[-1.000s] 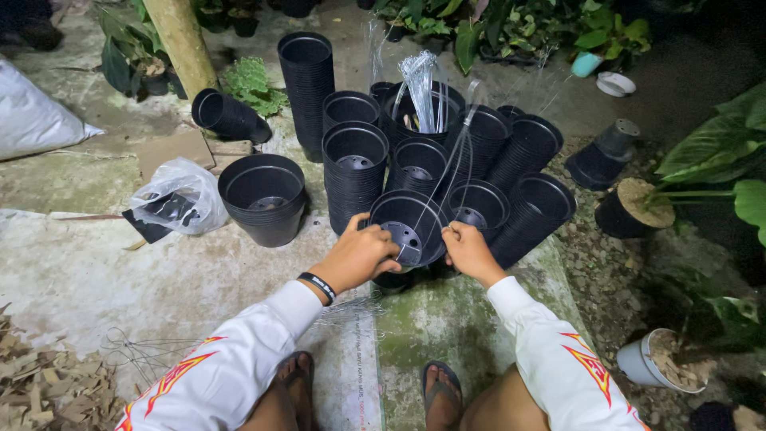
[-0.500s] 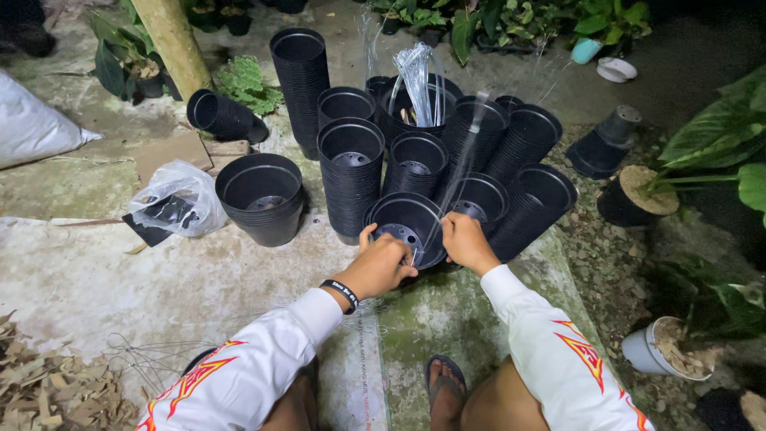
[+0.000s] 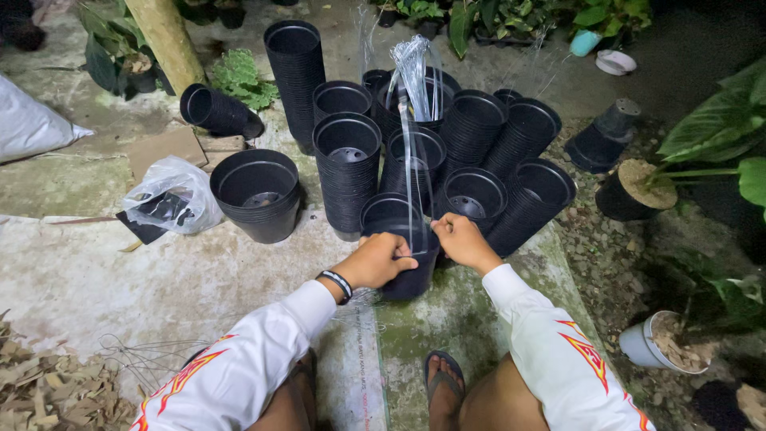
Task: The person threads metal wire hangers through the drainage holes of black plastic pots, bends the wire ends to secure them, and stacks the finished pots. The person repeats this process for multiple pots.
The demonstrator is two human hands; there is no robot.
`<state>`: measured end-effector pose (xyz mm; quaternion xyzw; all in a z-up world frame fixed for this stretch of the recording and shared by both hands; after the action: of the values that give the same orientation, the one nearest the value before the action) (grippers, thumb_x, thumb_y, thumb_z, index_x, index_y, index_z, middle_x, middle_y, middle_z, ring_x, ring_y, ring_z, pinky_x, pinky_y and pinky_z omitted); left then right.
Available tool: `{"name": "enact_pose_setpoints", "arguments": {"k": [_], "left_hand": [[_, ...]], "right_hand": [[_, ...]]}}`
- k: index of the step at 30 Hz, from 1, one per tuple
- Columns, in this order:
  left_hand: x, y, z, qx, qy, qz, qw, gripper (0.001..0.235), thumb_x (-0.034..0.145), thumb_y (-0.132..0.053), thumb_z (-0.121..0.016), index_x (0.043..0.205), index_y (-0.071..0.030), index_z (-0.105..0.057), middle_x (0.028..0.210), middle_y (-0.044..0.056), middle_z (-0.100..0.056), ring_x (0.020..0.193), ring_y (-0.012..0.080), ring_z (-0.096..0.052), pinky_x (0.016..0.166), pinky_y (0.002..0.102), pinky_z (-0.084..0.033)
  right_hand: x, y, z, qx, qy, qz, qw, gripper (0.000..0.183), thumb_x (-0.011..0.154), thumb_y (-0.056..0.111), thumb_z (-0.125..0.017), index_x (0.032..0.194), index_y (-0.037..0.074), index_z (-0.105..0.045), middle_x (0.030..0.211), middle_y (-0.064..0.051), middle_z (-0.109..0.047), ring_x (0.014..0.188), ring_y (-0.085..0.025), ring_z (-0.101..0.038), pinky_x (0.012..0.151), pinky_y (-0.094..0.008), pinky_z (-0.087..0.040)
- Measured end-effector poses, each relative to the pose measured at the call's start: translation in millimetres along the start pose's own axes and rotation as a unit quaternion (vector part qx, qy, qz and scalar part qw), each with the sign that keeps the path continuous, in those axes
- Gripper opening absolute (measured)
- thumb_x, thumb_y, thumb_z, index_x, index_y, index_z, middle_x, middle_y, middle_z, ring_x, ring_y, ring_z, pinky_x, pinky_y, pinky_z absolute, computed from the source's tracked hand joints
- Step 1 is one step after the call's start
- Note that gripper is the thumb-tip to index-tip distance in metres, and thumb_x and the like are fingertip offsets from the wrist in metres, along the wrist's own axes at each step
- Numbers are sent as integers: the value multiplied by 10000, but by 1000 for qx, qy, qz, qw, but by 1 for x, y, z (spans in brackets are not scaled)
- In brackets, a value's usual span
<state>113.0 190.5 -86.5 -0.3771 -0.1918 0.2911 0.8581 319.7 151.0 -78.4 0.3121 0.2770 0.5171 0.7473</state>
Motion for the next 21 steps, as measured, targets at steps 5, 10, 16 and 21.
{"name": "enact_pose_setpoints", "arguments": {"k": [5,10,16,21], "left_hand": [[3,17,1,-215,68,53,973,263,919,-263,-770,856,-8,-744,741,19,-714,662,72,-599,608,260,-503],[-3,25,3,-252,80,90,960,269,914,-251,-776,866,12,-738,730,-19,-673,643,52,-549,583,257,-453],[-8,22,13,-314,113,51,941,216,931,-230,-736,923,-17,-768,784,-58,-702,720,14,-582,642,217,-475],[-16,22,23,-225,143,71,961,250,963,-273,-711,913,-38,-780,749,-41,-656,696,45,-521,631,249,-441]], "right_hand": [[-24,37,12,-41,-89,162,982,186,941,204,-640,947,20,-663,857,-98,-660,751,-248,-662,714,-368,-531],[-66,77,18,-75,27,401,913,195,829,130,-667,994,28,-661,969,-121,-666,984,-316,-632,901,-406,-492],[-80,82,4,-91,125,341,927,235,895,173,-686,1079,36,-636,1041,-142,-669,1054,-351,-599,949,-434,-453],[-81,79,-1,-117,130,328,928,200,909,185,-676,1049,47,-638,1022,-150,-668,1044,-357,-604,962,-432,-449]]}}
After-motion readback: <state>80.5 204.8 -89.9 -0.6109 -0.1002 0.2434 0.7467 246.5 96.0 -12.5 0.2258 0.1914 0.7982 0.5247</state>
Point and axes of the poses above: each hand's wrist, its own x-axis towards the middle knuckle, its own z-axis out of the back of the hand, y = z × x, the point moved 3 cm from there along x, towards the middle knuckle
